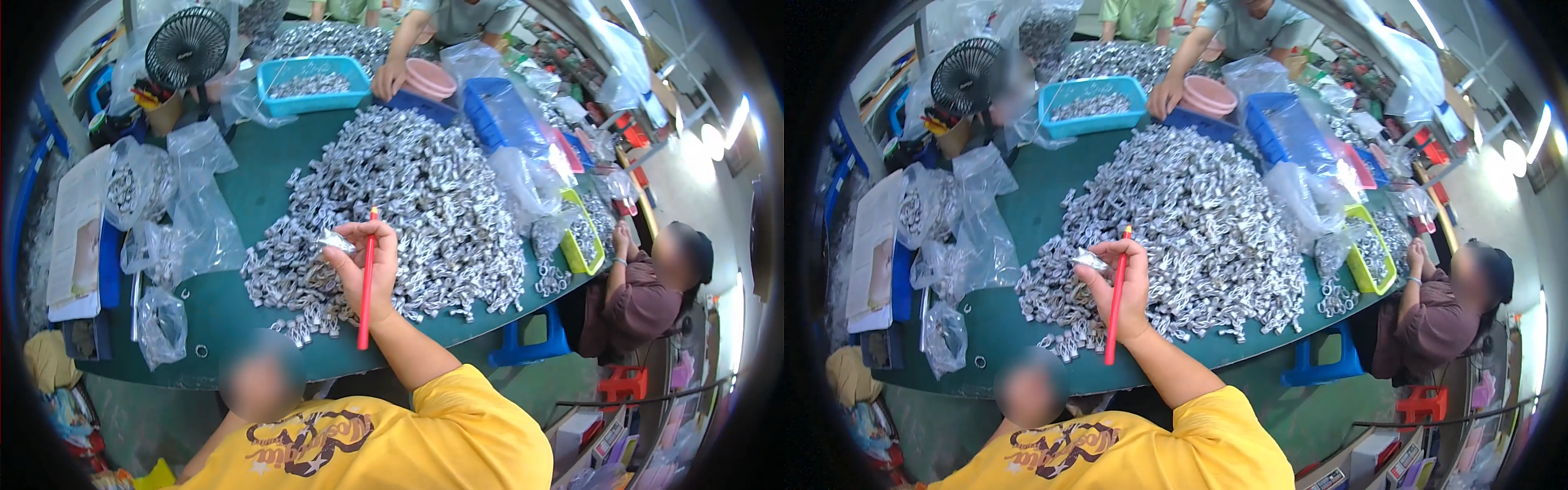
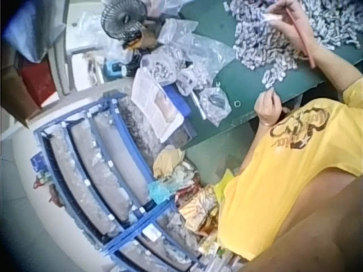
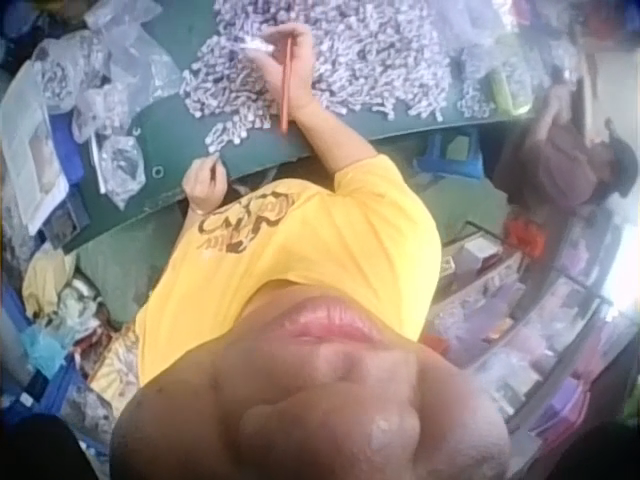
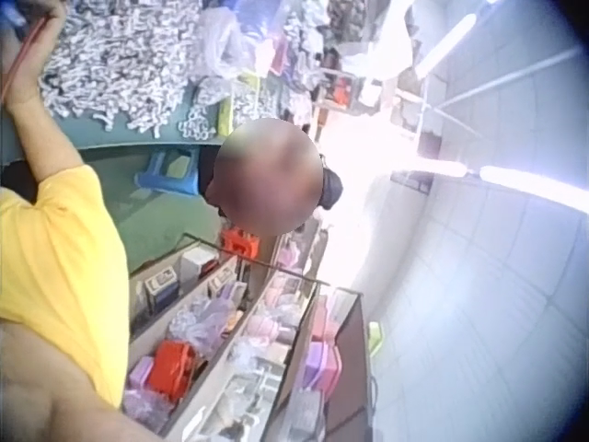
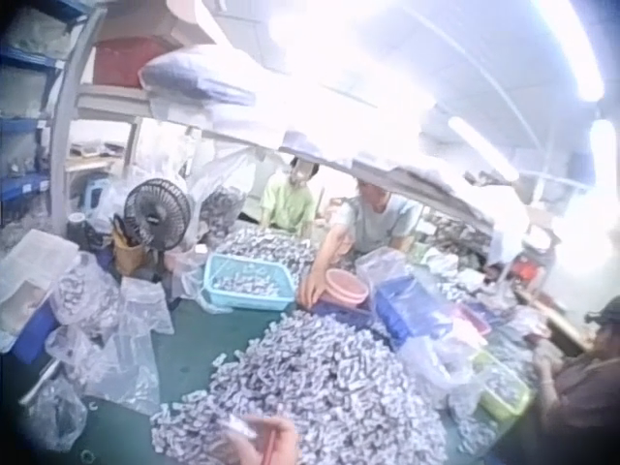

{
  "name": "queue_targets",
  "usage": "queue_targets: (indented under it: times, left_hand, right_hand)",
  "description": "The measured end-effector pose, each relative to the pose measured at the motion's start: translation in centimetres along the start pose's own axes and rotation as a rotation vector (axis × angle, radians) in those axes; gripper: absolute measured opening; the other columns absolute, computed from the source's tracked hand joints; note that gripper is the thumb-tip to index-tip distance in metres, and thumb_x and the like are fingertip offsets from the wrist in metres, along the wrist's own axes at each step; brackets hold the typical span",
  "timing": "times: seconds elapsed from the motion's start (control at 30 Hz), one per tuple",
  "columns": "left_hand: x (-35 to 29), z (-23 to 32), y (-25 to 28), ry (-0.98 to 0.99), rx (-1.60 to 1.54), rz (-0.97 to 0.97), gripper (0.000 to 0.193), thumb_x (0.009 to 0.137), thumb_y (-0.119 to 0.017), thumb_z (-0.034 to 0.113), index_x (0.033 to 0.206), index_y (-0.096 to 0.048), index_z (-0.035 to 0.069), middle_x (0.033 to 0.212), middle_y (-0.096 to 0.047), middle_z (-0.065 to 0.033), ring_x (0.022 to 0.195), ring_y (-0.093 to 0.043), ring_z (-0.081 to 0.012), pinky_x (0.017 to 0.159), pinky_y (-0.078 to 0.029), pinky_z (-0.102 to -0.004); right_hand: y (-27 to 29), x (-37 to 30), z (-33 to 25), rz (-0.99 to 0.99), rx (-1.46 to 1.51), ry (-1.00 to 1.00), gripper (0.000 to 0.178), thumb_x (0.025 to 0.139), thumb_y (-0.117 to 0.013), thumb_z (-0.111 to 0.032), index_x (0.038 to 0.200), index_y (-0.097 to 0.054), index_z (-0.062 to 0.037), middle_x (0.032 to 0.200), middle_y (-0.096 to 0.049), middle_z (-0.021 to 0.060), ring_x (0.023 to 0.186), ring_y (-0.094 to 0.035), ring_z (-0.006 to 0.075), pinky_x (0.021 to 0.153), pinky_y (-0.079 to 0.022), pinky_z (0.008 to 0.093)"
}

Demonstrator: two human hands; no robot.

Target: The person picks up and connects small silver-colored metal components by hand while using a red pencil as a secondary aid to align or position the pieces.

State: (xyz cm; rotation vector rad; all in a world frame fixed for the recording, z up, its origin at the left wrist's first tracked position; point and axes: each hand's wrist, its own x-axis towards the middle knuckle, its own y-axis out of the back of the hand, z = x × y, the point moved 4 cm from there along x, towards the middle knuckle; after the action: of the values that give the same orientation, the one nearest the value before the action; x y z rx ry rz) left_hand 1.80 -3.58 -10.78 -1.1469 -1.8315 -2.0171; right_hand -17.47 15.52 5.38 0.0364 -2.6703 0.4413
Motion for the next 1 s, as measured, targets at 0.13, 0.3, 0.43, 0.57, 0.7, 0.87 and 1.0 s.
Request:
queue_targets:
  times: [0.13,0.3,0.43,0.57,0.7,0.87,1.0]
  left_hand:
    - [1.5,-0.2,0.9,0.055,-0.107,-0.02,0.024,0.086,-0.055,0.01,0.108,-0.057,0.001,0.097,-0.061,-0.0096,0.082,-0.061,-0.0197,0.067,-0.051,-0.0292]
    - [4.5,1.2,2.6,-0.008,-0.11,-0.094,0.023,0.082,-0.056,0.011,0.104,-0.057,0.003,0.096,-0.059,-0.0096,0.081,-0.059,-0.0202,0.067,-0.049,-0.0299]
    - [6.6,0.9,4.4,0.099,-0.247,-0.005,0.024,0.082,-0.058,0.007,0.106,-0.058,0.001,0.097,-0.061,-0.0114,0.082,-0.06,-0.0231,0.069,-0.049,-0.0321]
    - [5.1,0.6,3.4,0.147,-0.276,0.013,0.024,0.082,-0.058,0.005,0.107,-0.058,0.001,0.097,-0.061,-0.0118,0.082,-0.06,-0.0232,0.068,-0.049,-0.0323]
    - [8.3,1.1,5.8,0.118,-0.267,0.004,0.025,0.078,-0.061,0.006,0.103,-0.058,0.003,0.092,-0.06,-0.0118,0.079,-0.059,-0.0242,0.066,-0.048,-0.0332]
    - [8.2,0.8,5.2,0.104,-0.269,-0.2,0.022,0.073,-0.062,0.014,0.092,-0.059,0.005,0.087,-0.058,-0.0106,0.073,-0.057,-0.0246,0.061,-0.047,-0.0347]
    - [8.3,0.8,5.2,0.127,-0.261,-0.223,0.021,0.073,-0.062,0.015,0.091,-0.059,0.005,0.087,-0.058,-0.0105,0.073,-0.057,-0.0249,0.061,-0.047,-0.0352]
  right_hand:
    - [1.0,1.9,-0.1,0.133,0.174,-0.293,0.029,0.086,-0.061,-0.011,0.103,-0.038,-0.0058,0.088,-0.057,0.0095,0.068,-0.058,0.0134,0.049,-0.047,0.0229]
    - [2.1,4.1,-1.4,0.125,0.26,-0.4,0.024,0.096,-0.041,-0.03,0.101,-0.037,-0.0068,0.081,-0.057,0.0094,0.062,-0.061,0.019,0.045,-0.047,0.0249]
    - [3.0,7.0,-3.2,0.1,0.198,-0.287,0.019,0.095,-0.046,-0.022,0.1,-0.038,-0.0055,0.085,-0.057,0.0104,0.068,-0.062,0.0193,0.056,-0.053,0.0283]
    - [4.8,11.2,-4.0,0.195,0.043,-0.103,0.023,0.087,-0.059,-0.016,0.095,-0.041,-0.0037,0.08,-0.054,0.0065,0.065,-0.057,0.0148,0.057,-0.05,0.0278]
    - [7.1,15.0,-5.3,0.272,-0.23,0.085,0.032,0.077,-0.07,-0.005,0.096,-0.043,-0.004,0.087,-0.054,0.0065,0.072,-0.055,0.0143,0.065,-0.049,0.0272]
    - [9.8,19.8,-4.9,0.345,-0.762,0.338,0.041,0.068,-0.078,-0.007,0.094,-0.046,-0.0024,0.087,-0.054,0.0067,0.072,-0.052,0.0135,0.065,-0.046,0.0254]
    - [10.9,22.3,-5.2,0.454,-0.857,0.309,0.043,0.062,-0.079,-0.008,0.092,-0.048,-0.0029,0.083,-0.057,0.0081,0.074,-0.054,0.0177,0.068,-0.046,0.029]
